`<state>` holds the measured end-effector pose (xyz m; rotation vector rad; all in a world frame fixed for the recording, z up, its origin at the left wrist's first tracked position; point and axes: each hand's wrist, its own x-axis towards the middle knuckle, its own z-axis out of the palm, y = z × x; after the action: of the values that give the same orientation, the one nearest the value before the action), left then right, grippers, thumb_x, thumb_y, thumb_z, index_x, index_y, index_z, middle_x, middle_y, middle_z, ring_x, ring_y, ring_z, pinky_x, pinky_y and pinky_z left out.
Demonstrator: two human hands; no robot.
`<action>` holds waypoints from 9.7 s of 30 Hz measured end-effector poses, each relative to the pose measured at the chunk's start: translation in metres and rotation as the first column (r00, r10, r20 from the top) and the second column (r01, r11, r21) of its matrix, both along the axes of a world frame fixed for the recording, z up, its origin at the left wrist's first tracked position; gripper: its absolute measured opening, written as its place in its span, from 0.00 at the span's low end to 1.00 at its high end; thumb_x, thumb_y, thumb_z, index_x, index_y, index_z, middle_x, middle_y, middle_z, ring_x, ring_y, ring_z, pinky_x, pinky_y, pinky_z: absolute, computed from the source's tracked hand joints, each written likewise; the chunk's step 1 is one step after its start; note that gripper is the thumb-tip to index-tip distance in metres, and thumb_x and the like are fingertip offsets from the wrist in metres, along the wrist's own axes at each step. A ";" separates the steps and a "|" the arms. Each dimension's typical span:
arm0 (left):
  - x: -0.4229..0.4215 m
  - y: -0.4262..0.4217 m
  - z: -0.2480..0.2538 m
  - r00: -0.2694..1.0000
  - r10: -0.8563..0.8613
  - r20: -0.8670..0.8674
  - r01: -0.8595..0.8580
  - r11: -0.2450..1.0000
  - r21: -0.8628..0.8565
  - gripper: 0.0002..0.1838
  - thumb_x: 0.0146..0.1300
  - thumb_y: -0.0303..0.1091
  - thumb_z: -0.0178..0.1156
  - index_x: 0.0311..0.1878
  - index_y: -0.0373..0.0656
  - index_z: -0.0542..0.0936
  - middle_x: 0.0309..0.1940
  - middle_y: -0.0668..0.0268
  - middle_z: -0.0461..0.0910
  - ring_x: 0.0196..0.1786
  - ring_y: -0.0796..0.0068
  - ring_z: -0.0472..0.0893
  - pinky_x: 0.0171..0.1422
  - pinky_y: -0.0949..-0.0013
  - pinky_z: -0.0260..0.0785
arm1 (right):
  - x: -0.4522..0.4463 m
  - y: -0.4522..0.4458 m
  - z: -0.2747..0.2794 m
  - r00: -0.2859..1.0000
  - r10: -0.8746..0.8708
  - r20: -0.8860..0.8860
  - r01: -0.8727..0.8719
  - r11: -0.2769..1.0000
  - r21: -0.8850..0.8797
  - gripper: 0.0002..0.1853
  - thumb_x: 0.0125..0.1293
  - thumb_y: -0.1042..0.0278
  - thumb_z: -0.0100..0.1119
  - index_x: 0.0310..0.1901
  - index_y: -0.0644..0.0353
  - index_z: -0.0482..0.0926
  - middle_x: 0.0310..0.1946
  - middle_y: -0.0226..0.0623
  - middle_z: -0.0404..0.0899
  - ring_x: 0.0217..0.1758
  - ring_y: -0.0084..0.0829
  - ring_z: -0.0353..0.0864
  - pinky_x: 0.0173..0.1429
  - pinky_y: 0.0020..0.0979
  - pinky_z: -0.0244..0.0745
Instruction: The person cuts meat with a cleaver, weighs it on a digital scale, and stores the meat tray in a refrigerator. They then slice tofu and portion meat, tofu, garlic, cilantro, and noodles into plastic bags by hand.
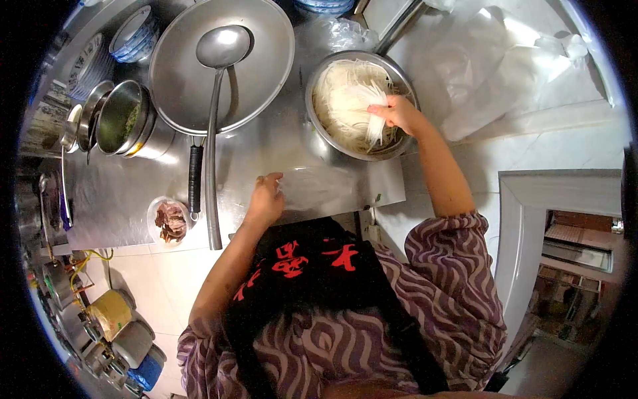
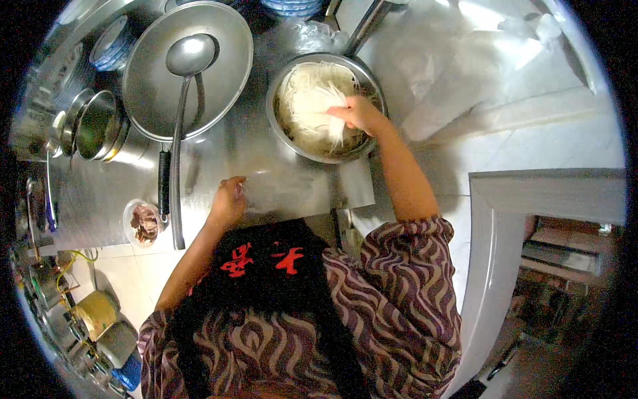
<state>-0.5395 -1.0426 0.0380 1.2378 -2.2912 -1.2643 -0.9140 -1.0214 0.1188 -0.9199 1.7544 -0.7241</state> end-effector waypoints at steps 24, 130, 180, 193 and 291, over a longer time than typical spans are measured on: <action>-0.012 -0.005 -0.014 0.997 -0.078 0.000 0.078 0.997 -0.010 0.31 0.47 0.19 0.51 0.60 0.41 0.66 0.51 0.44 0.69 0.55 0.48 0.71 0.61 0.58 0.65 | 0.161 0.022 0.012 0.920 -0.160 0.357 0.284 0.900 -0.331 0.10 0.66 0.64 0.54 0.42 0.61 0.77 0.27 0.27 0.74 0.26 0.13 0.69 0.27 0.18 0.62; 0.984 -0.319 0.009 0.131 0.889 -0.438 -0.491 0.442 0.751 0.06 0.58 0.32 0.56 0.36 0.42 0.73 0.20 0.69 0.72 0.19 0.78 0.71 0.23 0.75 0.64 | 0.910 -0.256 0.060 0.626 0.574 0.527 -0.653 0.756 -0.048 0.18 0.72 0.61 0.44 0.59 0.57 0.68 0.49 0.36 0.75 0.47 0.24 0.75 0.49 0.25 0.72; 0.284 -0.359 0.115 0.964 0.197 0.178 -0.191 0.980 -0.050 0.13 0.47 0.29 0.58 0.33 0.27 0.74 0.29 0.47 0.79 0.32 0.62 0.82 0.35 0.65 0.74 | 0.429 -0.286 0.043 0.829 -0.041 -0.557 -0.038 0.991 -0.130 0.14 0.55 0.74 0.52 0.44 0.67 0.70 0.39 0.55 0.77 0.41 0.47 0.80 0.44 0.39 0.74; 0.311 -0.343 0.180 0.877 0.388 -0.283 -0.260 0.879 0.399 0.11 0.56 0.30 0.52 0.43 0.37 0.74 0.31 0.60 0.79 0.28 0.71 0.81 0.33 0.70 0.77 | 0.445 -0.275 0.107 0.992 -0.118 0.050 0.128 0.918 -0.376 0.16 0.60 0.65 0.56 0.45 0.64 0.67 0.26 0.36 0.74 0.21 0.23 0.74 0.21 0.22 0.68; 0.306 -0.130 0.013 0.881 0.470 -0.057 -0.430 0.844 0.321 0.11 0.57 0.31 0.59 0.36 0.33 0.71 0.23 0.59 0.74 0.25 0.70 0.76 0.31 0.68 0.70 | 0.490 -0.305 -0.004 0.157 0.634 -0.758 -0.861 0.463 0.209 0.11 0.57 0.68 0.57 0.41 0.59 0.79 0.40 0.44 0.78 0.44 0.41 0.78 0.45 0.39 0.75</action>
<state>-0.2337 -1.1726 0.0508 1.6161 -1.6117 -1.4845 -0.4242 -1.3261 0.1145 -2.3821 1.4675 0.2319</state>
